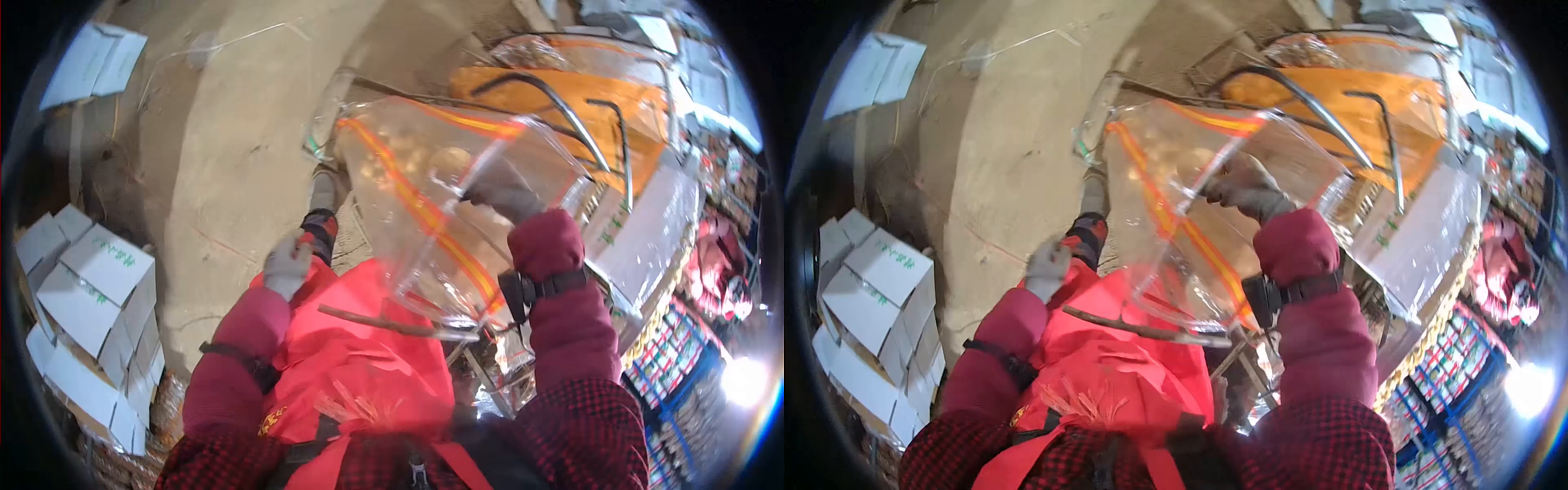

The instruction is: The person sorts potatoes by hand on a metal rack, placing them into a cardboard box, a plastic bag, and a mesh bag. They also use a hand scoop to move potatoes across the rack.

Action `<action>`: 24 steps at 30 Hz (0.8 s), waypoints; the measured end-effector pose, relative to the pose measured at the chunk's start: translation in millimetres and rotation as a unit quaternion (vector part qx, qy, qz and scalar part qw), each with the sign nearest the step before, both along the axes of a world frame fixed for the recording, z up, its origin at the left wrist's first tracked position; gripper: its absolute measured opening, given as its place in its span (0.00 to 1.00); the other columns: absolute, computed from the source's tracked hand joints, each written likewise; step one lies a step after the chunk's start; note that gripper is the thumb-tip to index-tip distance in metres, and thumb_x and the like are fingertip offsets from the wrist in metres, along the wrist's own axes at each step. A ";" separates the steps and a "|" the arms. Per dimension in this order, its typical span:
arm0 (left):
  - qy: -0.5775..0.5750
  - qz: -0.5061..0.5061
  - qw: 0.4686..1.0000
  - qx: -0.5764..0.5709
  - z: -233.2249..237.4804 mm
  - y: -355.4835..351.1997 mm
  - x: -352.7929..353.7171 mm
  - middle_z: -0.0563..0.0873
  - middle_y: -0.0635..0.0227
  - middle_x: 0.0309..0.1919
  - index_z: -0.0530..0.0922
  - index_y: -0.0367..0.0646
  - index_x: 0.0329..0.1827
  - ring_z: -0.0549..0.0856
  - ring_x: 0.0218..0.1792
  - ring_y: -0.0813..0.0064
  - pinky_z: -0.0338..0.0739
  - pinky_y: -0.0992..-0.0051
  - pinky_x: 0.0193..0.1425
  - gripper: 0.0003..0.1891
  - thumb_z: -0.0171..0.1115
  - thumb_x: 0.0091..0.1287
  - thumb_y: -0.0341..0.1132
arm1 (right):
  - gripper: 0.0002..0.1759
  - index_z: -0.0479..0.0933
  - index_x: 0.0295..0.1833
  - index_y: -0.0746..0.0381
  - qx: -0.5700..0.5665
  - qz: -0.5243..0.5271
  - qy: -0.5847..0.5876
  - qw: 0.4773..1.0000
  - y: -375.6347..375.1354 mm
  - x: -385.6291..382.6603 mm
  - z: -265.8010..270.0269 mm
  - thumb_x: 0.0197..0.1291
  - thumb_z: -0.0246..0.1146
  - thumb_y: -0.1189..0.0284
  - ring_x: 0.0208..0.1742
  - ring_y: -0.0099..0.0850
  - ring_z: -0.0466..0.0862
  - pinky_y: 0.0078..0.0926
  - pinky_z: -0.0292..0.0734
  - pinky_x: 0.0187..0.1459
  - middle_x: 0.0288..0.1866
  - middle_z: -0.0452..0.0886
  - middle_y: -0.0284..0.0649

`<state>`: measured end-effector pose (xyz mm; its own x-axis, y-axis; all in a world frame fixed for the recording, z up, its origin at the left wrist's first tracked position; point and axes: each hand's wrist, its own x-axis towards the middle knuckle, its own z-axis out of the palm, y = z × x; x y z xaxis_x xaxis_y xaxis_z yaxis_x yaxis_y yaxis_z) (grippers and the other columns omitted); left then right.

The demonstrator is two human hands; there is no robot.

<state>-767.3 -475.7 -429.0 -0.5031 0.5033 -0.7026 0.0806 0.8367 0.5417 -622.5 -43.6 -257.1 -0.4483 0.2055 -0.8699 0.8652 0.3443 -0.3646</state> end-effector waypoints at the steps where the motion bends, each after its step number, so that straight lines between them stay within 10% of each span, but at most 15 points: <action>1: 0.023 0.050 0.996 0.076 -2.1 2.8 -13.4 0.90 0.59 0.47 0.81 0.41 0.66 0.87 0.45 0.70 0.81 0.68 0.53 0.21 0.62 0.76 0.41 | 0.31 0.76 0.71 0.61 -0.053 -0.268 0.034 0.961 -13.0 5.1 35.7 0.61 0.72 0.79 0.58 0.29 0.85 0.25 0.80 0.58 0.56 0.87 0.39; 6: -0.018 0.171 0.935 0.310 180.0 131.0 -56.2 0.88 0.67 0.49 0.76 0.38 0.72 0.84 0.42 0.82 0.81 0.80 0.48 0.24 0.64 0.78 0.39 | 0.47 0.71 0.77 0.60 0.065 -0.363 0.368 0.853 -72.6 76.9 95.5 0.49 0.75 0.91 0.75 0.32 0.75 0.31 0.71 0.74 0.75 0.75 0.42; 8: -0.148 0.067 0.925 0.342 246.2 161.6 -34.1 0.88 0.64 0.50 0.70 0.34 0.76 0.85 0.41 0.79 0.82 0.80 0.46 0.29 0.66 0.77 0.38 | 0.46 0.72 0.76 0.61 0.131 -0.330 0.458 0.815 -96.4 87.5 100.0 0.48 0.74 0.91 0.77 0.38 0.74 0.35 0.69 0.76 0.77 0.74 0.46; 12: -0.513 0.026 0.821 0.250 270.2 200.3 32.4 0.82 0.61 0.61 0.57 0.32 0.83 0.83 0.60 0.72 0.80 0.72 0.64 0.41 0.71 0.73 0.36 | 0.43 0.74 0.74 0.63 0.168 -0.270 0.535 0.782 -130.3 99.4 105.5 0.48 0.71 0.90 0.81 0.50 0.69 0.40 0.66 0.78 0.80 0.68 0.56; 24: -0.324 -0.003 0.880 0.347 280.8 212.7 96.7 0.75 0.57 0.70 0.60 0.36 0.82 0.77 0.71 0.68 0.76 0.68 0.73 0.44 0.76 0.65 0.29 | 0.52 0.49 0.85 0.70 -0.043 -0.496 0.496 0.712 -181.7 142.9 103.6 0.61 0.72 0.78 0.84 0.44 0.63 0.41 0.60 0.81 0.85 0.58 0.55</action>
<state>-670.6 -263.0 -148.1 -0.1059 0.9258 -0.3630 -0.4296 0.2866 0.8563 -479.6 -225.3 -153.5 -0.5214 0.8140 -0.2558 -0.0298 -0.3170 -0.9480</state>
